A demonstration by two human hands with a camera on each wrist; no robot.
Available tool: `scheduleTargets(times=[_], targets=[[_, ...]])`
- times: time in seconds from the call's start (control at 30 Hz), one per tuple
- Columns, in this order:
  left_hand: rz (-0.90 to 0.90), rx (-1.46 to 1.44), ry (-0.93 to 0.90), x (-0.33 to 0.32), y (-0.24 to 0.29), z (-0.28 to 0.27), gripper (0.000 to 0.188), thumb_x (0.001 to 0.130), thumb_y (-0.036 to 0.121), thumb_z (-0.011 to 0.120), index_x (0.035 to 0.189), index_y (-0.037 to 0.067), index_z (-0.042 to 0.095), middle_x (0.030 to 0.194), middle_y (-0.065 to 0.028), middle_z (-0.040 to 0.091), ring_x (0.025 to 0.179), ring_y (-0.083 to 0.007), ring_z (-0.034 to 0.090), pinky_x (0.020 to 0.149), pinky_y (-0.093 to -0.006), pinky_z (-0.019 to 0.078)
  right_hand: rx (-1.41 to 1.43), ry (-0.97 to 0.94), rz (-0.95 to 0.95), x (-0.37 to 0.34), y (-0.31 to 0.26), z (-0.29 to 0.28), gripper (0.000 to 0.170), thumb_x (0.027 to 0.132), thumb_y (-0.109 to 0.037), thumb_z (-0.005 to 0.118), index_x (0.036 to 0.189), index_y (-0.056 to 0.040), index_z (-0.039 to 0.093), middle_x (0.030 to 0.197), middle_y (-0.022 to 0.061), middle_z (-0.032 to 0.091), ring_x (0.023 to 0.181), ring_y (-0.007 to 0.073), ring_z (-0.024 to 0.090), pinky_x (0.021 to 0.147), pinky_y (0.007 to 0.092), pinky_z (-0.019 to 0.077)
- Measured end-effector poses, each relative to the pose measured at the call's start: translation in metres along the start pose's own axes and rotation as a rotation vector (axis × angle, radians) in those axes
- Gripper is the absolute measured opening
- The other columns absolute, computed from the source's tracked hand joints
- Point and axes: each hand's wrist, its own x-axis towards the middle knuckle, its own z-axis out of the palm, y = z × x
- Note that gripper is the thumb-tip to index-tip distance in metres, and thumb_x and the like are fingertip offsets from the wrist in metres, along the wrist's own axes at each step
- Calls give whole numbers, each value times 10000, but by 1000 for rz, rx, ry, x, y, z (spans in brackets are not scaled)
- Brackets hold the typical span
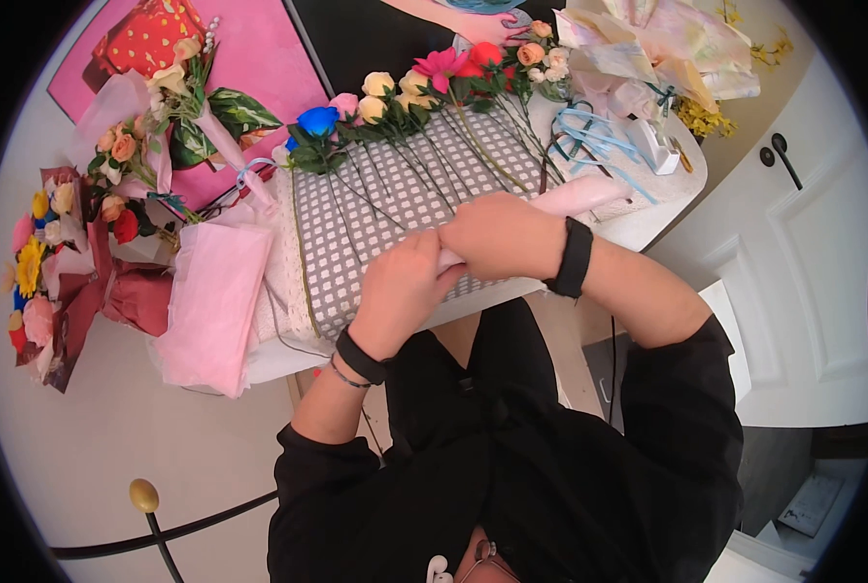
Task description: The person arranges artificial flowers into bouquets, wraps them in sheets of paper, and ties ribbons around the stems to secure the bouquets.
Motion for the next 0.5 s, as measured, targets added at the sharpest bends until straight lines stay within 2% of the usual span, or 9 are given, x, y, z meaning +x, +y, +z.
scheduleTargets(times=[0.07, 0.1, 0.17, 0.3, 0.37, 0.4, 0.43, 0.47, 0.5], targets=[[-15, -36, -144, -1, -1, -1, 290, 841, 269, 713, 894, -7, 645, 739, -190, 671, 685, -389, 652, 641, -462, 519, 23, -21, -1, 1, 4, 5, 183, 694, -142, 734, 842, -61, 663, 736, 102, 666, 731, 287, 684, 643, 400, 526], [-27, -31, -139, -1, -4, -3, 290, 841, 269, 713, 894, -7, 645, 739, -190, 671, 685, -389, 652, 641, -462, 519, 24, -21, -14, 0, 3, 9, 183, 694, -142, 734, 842, -61, 663, 736, 102, 666, 731, 287, 684, 643, 400, 526], [-69, -149, -403, 2, -10, -6, 242, 809, 213, 732, 932, 19, 656, 786, -199, 668, 740, -394, 648, 647, -462, 515, -56, 103, -7, -2, -3, 17, 183, 697, -122, 718, 853, -42, 666, 760, 140, 667, 764, 323, 685, 656, 431, 529], [-107, -23, -332, -2, -14, -1, 227, 817, 233, 732, 915, 37, 671, 771, -192, 670, 721, -388, 648, 640, -455, 514, -31, 128, -31, -2, -1, 15, 182, 696, -125, 720, 844, -38, 662, 774, 158, 665, 788, 338, 680, 665, 453, 527], [-4, 131, -5, -1, 3, -8, 263, 831, 286, 719, 882, 29, 693, 755, -193, 675, 717, -394, 653, 650, -449, 519, 95, -79, 34, 1, 5, 3, 182, 690, -126, 728, 838, -44, 660, 770, 154, 663, 788, 339, 674, 681, 453, 526], [-9, 135, -6, -1, 3, -7, 263, 831, 286, 719, 882, 29, 693, 755, -193, 675, 717, -394, 653, 650, -449, 519, 119, -159, 45, 3, 7, -4, 165, 698, -125, 720, 829, -47, 656, 771, 154, 662, 783, 339, 671, 690, 451, 525], [-13, 62, -81, 0, 2, -7, 280, 829, 296, 724, 868, 21, 687, 746, -190, 672, 710, -390, 653, 649, -451, 518, 121, -158, 40, 2, 7, -3, 165, 698, -125, 720, 829, -47, 656, 771, 154, 662, 783, 339, 671, 690, 451, 525], [-18, -13, -156, 0, 0, -7, 298, 827, 306, 729, 854, 13, 681, 737, -188, 669, 704, -386, 654, 648, -452, 517, 86, -78, 17, -1, 8, -1, 156, 705, -123, 712, 829, -47, 657, 768, 154, 661, 777, 340, 671, 690, 450, 525], [-23, -10, -154, 2, -2, -10, 298, 827, 306, 729, 854, 13, 681, 737, -188, 669, 704, -386, 654, 648, -452, 517, 50, 1, -6, -2, 8, 1, 147, 711, -121, 704, 829, -48, 657, 764, 153, 661, 771, 341, 671, 690, 450, 525]])
